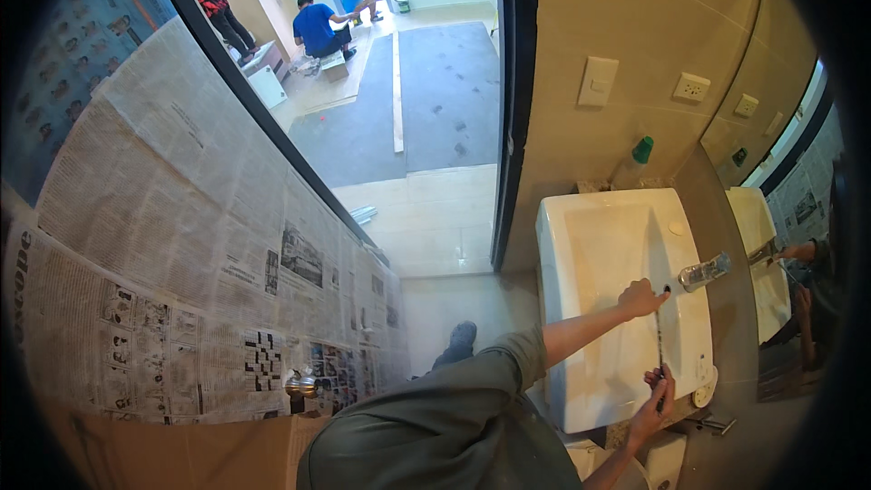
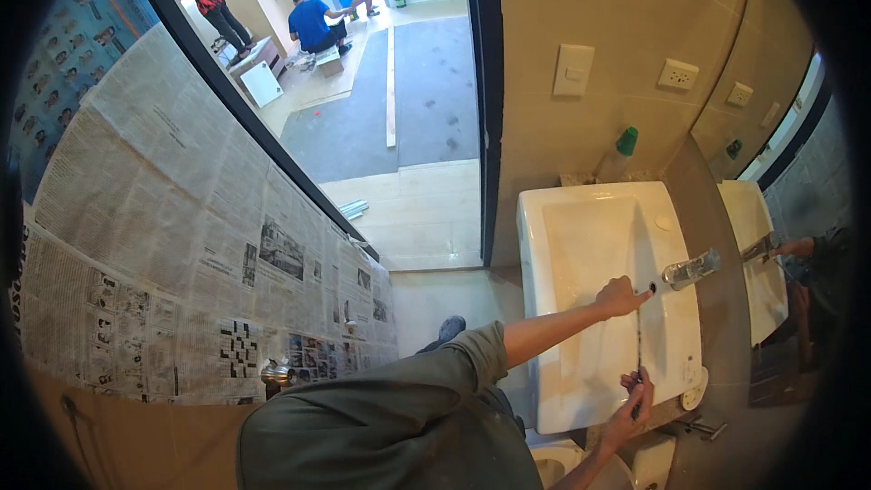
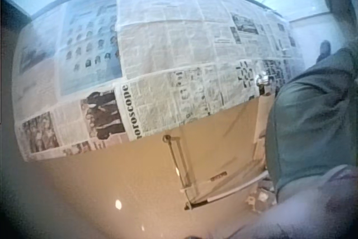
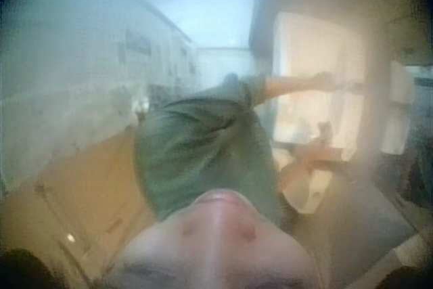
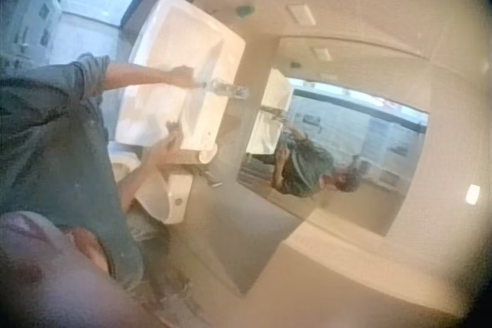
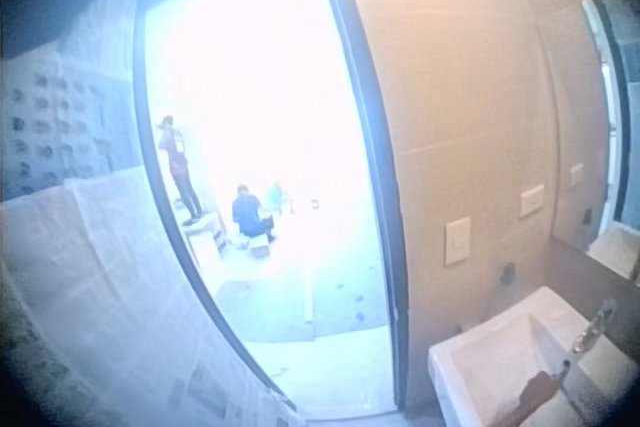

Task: The person rinses a paintbrush under running water at a bathroom sink, then wipes it with a paper towel. They move to a workbench and wrap the brush handle with masking tape, pressing the tape around the handle multiple times.

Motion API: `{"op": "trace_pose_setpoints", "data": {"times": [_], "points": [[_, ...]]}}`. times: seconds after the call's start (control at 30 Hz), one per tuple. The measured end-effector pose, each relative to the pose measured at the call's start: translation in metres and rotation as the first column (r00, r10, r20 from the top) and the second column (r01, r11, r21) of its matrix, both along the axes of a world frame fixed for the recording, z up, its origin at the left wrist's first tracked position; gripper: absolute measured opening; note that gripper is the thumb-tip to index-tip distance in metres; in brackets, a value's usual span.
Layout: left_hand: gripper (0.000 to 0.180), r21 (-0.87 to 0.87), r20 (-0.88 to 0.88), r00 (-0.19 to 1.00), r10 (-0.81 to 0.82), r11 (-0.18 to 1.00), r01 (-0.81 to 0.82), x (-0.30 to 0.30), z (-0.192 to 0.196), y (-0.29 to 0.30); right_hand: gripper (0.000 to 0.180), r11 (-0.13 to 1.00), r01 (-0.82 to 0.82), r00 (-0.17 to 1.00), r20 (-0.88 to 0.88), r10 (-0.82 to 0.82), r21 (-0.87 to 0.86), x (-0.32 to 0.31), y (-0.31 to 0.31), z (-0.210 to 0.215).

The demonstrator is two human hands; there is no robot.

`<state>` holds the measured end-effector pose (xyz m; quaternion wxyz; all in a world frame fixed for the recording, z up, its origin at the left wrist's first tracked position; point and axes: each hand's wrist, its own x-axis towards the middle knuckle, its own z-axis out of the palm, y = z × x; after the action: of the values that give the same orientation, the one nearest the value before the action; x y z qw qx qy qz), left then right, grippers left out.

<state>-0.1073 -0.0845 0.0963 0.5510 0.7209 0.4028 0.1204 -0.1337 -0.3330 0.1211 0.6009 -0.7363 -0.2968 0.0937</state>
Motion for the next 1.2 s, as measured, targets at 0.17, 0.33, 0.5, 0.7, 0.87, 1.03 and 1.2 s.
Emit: {"op": "trace_pose_setpoints", "data": {"times": [0.17, 0.33, 0.5, 0.7, 0.87, 1.03, 1.2], "points": [[0.027, -0.452, 0.107, 0.992, 0.068, 0.892, -0.012, 0.011, -0.038, 0.033, 0.033, 0.999, 0.016, 1.0, -0.023, -0.015, 0.041, -0.03, 0.022, -0.001], [0.018, -0.667, 0.192, 0.973, 0.126, 0.745, 0.035, 0.006, -0.051, 0.04, 0.033, 0.999, 0.022, 0.998, -0.065, -0.019, 0.049, -0.029, 0.01, -0.01], [0.02, -0.365, 0.208, 0.977, -0.049, 0.923, 0.124, 0.002, -0.115, 0.085, 0.032, 0.998, -0.015, 0.993, -0.113, 0.022, 0.064, -0.035, 0.025, -0.008], [0.021, -0.572, 0.279, 0.958, -0.072, 0.789, 0.226, -0.016, -0.044, 0.058, 0.028, 0.998, 0.029, 0.999, -0.035, -0.027, 0.06, -0.033, 0.012, 0.009], [0.019, -0.555, 0.144, 0.967, -0.208, 0.792, 0.253, -0.028, -0.001, 0.047, 0.028, 0.997, 0.027, 1.0, -0.009, -0.026, 0.067, -0.035, 0.004, 0.011], [0.02, -0.528, 0.151, 0.963, -0.224, 0.805, 0.27, -0.027, -0.014, 0.049, 0.028, 0.997, 0.01, 1.0, 0.001, -0.01, 0.075, -0.036, -0.001, 0.007], [0.02, -0.54, 0.154, 0.966, -0.208, 0.801, 0.258, -0.027, -0.021, 0.043, 0.028, 0.998, 0.005, 1.0, 0.023, -0.006, 0.058, -0.037, -0.01, 0.004]]}}
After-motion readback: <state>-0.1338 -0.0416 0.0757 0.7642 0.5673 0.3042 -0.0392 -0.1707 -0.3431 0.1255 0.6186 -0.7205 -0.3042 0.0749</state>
